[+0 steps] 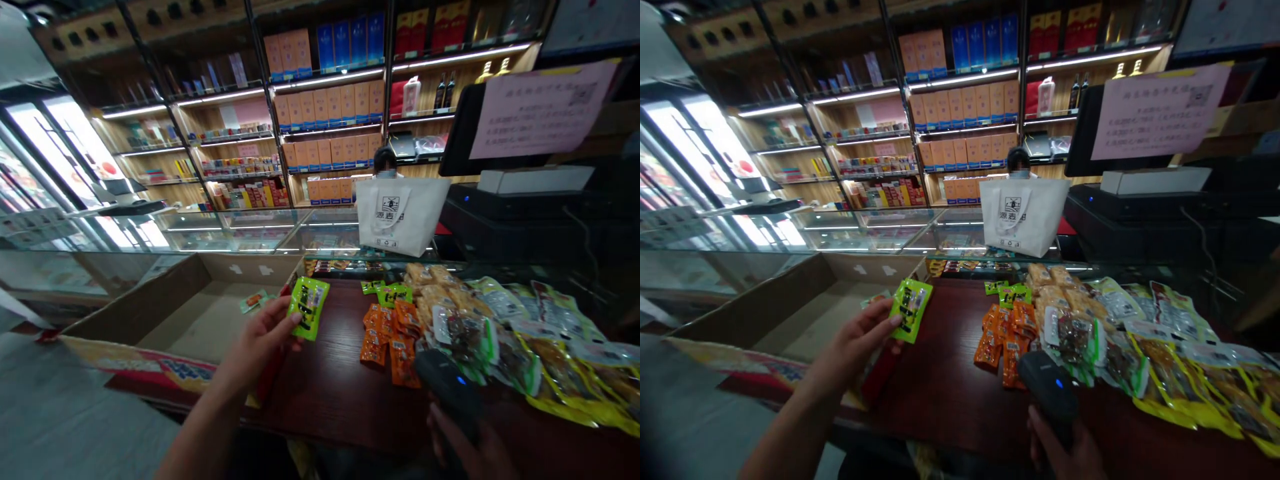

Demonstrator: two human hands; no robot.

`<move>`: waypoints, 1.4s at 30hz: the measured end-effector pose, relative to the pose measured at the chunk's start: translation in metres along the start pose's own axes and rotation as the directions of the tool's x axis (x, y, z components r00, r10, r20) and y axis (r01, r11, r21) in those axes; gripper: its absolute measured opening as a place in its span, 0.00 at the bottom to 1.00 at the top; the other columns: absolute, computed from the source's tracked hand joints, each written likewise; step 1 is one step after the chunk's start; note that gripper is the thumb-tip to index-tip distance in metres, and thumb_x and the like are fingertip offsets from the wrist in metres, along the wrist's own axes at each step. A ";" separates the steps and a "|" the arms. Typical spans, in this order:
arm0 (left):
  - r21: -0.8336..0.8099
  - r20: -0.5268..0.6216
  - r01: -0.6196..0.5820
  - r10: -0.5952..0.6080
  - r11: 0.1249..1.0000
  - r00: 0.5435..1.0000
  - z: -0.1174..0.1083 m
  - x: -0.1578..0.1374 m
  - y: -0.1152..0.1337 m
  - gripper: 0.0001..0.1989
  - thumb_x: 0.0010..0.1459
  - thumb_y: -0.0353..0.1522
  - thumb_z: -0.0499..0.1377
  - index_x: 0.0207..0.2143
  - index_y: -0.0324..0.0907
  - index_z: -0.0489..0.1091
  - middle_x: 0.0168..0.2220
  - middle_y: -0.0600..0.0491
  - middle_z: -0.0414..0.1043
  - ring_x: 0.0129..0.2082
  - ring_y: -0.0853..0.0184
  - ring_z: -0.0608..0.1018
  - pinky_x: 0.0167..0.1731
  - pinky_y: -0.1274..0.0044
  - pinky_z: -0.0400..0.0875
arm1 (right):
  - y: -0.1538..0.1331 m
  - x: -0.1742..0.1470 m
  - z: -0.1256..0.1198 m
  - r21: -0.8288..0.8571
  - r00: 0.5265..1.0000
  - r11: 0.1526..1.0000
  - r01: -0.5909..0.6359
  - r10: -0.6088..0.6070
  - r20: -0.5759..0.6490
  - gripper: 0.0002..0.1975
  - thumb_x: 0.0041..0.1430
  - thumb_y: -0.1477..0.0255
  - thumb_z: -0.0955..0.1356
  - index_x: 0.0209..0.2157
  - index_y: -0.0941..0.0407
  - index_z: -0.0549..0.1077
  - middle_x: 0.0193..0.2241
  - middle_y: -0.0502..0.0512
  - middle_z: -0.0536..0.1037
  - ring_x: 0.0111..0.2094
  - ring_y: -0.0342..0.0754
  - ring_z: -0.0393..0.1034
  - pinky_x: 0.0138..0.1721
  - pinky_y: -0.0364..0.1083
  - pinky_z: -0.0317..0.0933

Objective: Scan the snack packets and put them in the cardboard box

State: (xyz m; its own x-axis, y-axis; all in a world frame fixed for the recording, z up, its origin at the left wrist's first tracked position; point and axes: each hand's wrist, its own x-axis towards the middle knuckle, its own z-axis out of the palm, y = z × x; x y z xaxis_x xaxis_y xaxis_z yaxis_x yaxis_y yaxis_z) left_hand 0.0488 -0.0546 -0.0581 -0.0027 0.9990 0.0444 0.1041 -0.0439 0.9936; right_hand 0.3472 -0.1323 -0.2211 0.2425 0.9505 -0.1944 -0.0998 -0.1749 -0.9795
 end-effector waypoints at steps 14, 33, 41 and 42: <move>-0.055 0.422 0.244 -0.199 0.968 0.884 0.091 -0.046 -0.031 0.20 0.46 0.48 0.71 0.36 0.43 0.80 0.33 0.49 0.79 0.33 0.63 0.78 0.34 0.78 0.72 | -0.056 -0.013 0.023 0.009 0.992 0.992 0.123 -0.123 -0.037 0.21 0.46 0.54 0.77 0.31 0.57 0.78 0.18 0.50 0.78 0.21 0.49 0.72 0.25 0.45 0.67; -0.434 0.039 0.262 -0.273 0.862 0.961 0.116 -0.021 -0.059 0.23 0.30 0.40 0.78 0.27 0.39 0.74 0.28 0.54 0.78 0.24 0.67 0.80 0.26 0.77 0.77 | -0.083 -0.009 0.027 0.251 0.978 0.947 0.199 -0.175 -0.114 0.17 0.51 0.57 0.76 0.29 0.57 0.75 0.17 0.48 0.76 0.20 0.43 0.70 0.25 0.40 0.65; -0.476 -0.155 0.027 -0.114 0.879 0.981 0.110 0.034 -0.050 0.21 0.31 0.37 0.77 0.26 0.37 0.74 0.25 0.56 0.76 0.23 0.71 0.79 0.26 0.81 0.75 | -0.124 0.020 0.013 0.193 0.919 0.902 0.386 -0.359 -0.163 0.18 0.52 0.55 0.75 0.33 0.56 0.77 0.22 0.51 0.79 0.23 0.47 0.73 0.27 0.43 0.69; -0.479 -0.168 0.005 -0.097 0.878 0.981 0.110 0.041 -0.052 0.21 0.31 0.37 0.77 0.26 0.37 0.74 0.25 0.56 0.76 0.23 0.71 0.79 0.26 0.81 0.75 | -0.121 0.024 0.016 0.181 0.928 0.913 0.364 -0.339 -0.157 0.19 0.52 0.54 0.75 0.33 0.56 0.77 0.21 0.50 0.78 0.22 0.46 0.72 0.25 0.43 0.68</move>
State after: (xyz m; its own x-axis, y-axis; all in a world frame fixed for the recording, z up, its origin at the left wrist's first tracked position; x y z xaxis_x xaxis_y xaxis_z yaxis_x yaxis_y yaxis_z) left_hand 0.1527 -0.0103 -0.1188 -0.1799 0.9830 -0.0355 -0.3848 -0.0372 0.9223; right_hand 0.3502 -0.0841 -0.1062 0.4105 0.9005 0.1432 -0.1778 0.2331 -0.9561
